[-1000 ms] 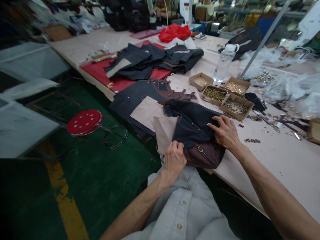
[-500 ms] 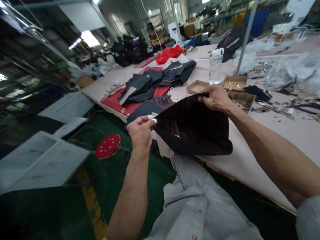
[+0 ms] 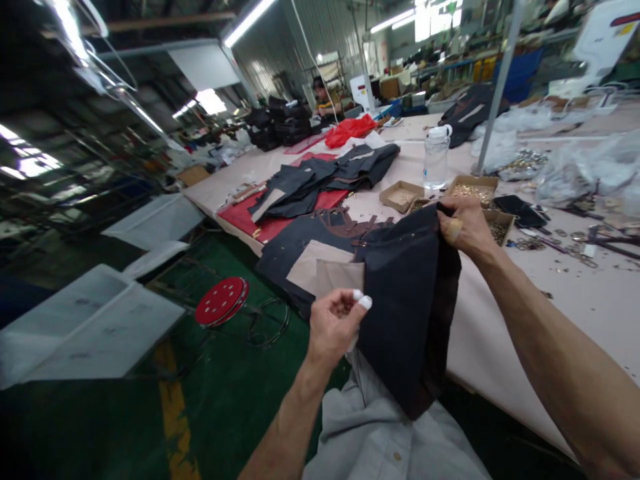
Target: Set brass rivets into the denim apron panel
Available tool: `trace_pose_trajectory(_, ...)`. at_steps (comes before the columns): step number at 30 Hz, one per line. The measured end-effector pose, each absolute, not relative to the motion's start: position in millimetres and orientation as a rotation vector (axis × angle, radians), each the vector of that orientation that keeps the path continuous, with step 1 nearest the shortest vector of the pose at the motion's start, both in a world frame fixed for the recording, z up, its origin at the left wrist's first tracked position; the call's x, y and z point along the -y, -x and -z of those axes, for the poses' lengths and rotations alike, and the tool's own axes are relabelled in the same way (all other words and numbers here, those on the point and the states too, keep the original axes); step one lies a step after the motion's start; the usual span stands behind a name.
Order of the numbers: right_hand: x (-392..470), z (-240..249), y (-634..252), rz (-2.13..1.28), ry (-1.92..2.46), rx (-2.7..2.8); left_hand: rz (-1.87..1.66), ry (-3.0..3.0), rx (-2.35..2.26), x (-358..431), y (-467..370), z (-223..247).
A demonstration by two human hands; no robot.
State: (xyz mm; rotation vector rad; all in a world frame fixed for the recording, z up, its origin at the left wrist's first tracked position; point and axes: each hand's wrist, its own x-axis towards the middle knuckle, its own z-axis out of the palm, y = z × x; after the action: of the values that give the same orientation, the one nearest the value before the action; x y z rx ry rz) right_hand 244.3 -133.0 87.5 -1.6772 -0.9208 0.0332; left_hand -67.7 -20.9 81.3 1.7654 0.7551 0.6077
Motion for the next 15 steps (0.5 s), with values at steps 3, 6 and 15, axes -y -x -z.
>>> trace_pose_trajectory(3, 156, -80, -241, -0.071, 1.609, 0.874, -0.791, -1.493, -1.359, 34, 95, 9)
trace_pose_trajectory(6, 164, -81, -234, -0.036, 1.587, 0.833, -0.587, -1.064, -1.338, 42, 104, 61)
trace_pose_trajectory(15, 219, -66, -264, -0.033, 1.753, 1.002, -0.798, -0.864, -1.084, 33, 94, 21)
